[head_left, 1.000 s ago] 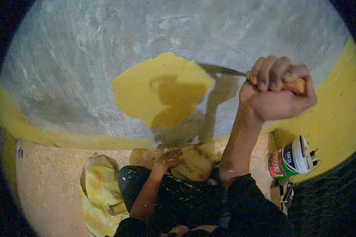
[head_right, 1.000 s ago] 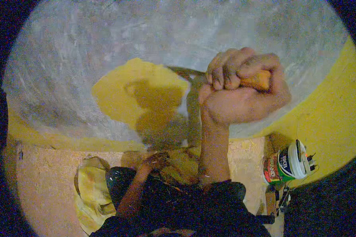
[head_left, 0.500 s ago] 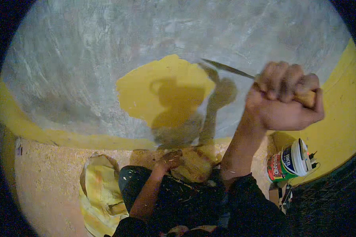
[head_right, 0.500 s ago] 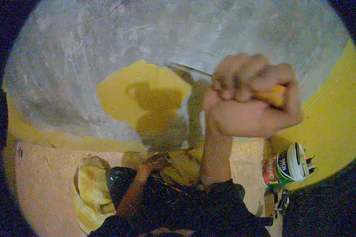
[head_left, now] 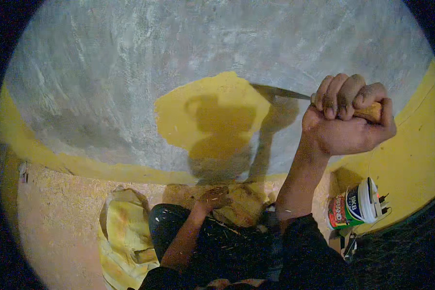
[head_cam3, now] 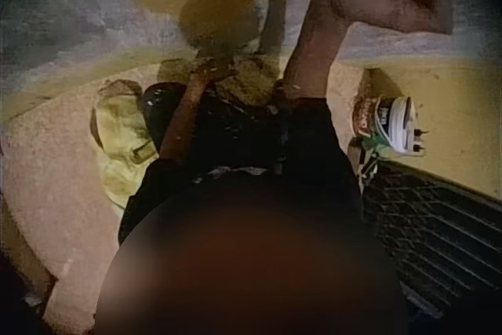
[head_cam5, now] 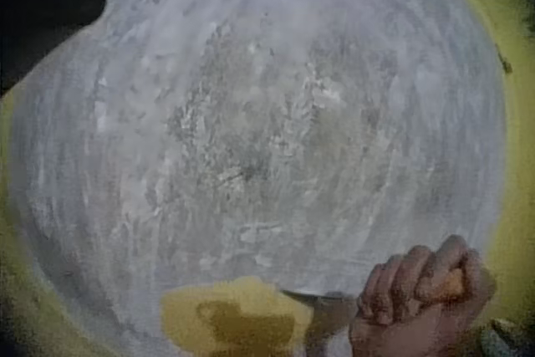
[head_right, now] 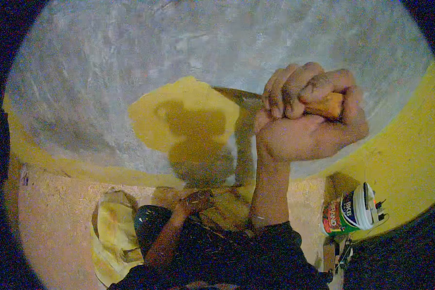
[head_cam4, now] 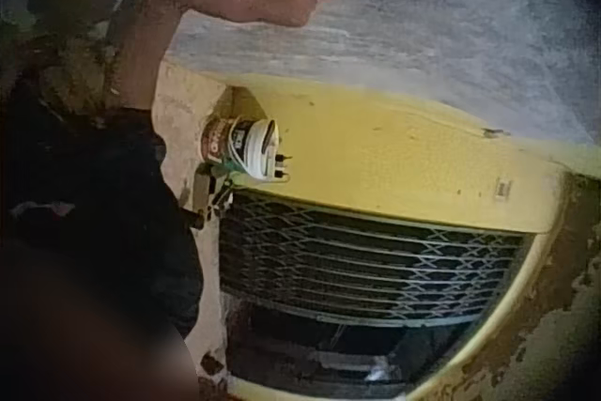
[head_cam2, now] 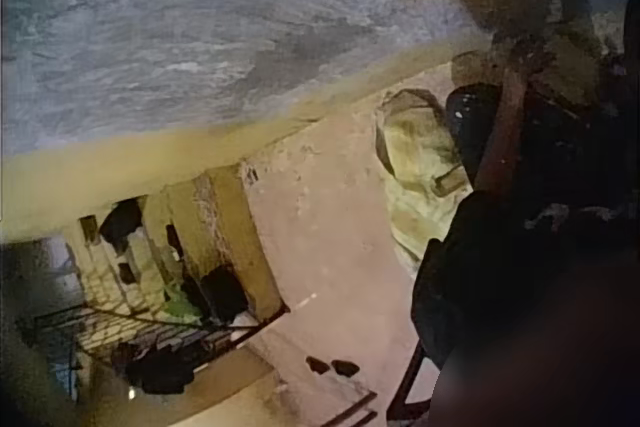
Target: The person scrapes old yellow paint from a concrete wall using a metal putty knife.
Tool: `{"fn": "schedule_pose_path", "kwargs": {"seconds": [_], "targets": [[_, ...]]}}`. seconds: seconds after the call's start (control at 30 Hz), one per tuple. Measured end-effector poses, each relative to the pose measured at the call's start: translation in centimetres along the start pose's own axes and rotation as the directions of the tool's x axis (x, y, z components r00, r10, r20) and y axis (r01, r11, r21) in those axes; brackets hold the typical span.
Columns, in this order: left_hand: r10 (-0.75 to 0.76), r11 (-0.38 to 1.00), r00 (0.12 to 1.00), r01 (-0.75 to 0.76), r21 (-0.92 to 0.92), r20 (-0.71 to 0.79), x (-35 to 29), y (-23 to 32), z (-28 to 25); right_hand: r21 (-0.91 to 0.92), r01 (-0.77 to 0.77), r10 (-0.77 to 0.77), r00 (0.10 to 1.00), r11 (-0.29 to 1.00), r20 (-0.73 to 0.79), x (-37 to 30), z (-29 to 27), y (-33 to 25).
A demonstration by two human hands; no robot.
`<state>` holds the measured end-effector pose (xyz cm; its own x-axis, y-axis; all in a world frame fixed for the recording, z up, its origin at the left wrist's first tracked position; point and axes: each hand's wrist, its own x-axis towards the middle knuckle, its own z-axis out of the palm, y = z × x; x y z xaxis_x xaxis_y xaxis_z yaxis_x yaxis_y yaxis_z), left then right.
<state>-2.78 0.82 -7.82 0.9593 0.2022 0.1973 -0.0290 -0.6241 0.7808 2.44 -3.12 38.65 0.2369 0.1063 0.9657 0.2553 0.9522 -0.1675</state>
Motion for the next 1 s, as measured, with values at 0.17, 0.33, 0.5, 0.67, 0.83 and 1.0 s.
{"fn": "schedule_pose_path", "kwargs": {"seconds": [0.17, 0.33, 0.5, 0.67, 0.83, 1.0], "targets": [[0.068, 0.492, 0.989, -0.149, -0.857, -0.133, -2.6, 3.8, -3.0, 0.373, -0.076, 0.115, 0.990, 0.925, -0.085, 0.6, -1.5, -1.5], [-0.001, 0.642, 0.998, -0.050, -0.765, -0.067, -2.6, 0.3, -0.8, -0.031, -0.040, 0.043, 0.993, 0.999, 0.106, 0.6, -1.3, -2.1], [-0.042, 0.999, 0.987, 0.044, -0.013, 0.154, 0.3, -1.6, 0.4, 0.307, -0.476, 0.534, 0.834, 0.824, -0.139, -1.9, -3.5, 2.0], [-0.091, 0.561, 0.993, 0.114, -0.820, 0.076, -1.6, -0.3, 0.9, -0.242, 0.017, -0.041, 0.994, 0.970, -0.097, -0.9, -1.5, -0.8], [0.242, 0.875, 0.940, -0.319, 0.364, 0.242, 0.0, -4.2, 3.0, 0.083, -0.016, 0.017, 1.000, 0.996, -0.011, -0.3, -1.7, -1.0], [0.059, 0.944, 0.949, -0.154, 0.292, 0.310, 1.3, -1.5, 1.0, -0.026, -0.066, 0.064, 0.996, 0.997, -0.068, -0.2, -2.0, -1.1]]}}
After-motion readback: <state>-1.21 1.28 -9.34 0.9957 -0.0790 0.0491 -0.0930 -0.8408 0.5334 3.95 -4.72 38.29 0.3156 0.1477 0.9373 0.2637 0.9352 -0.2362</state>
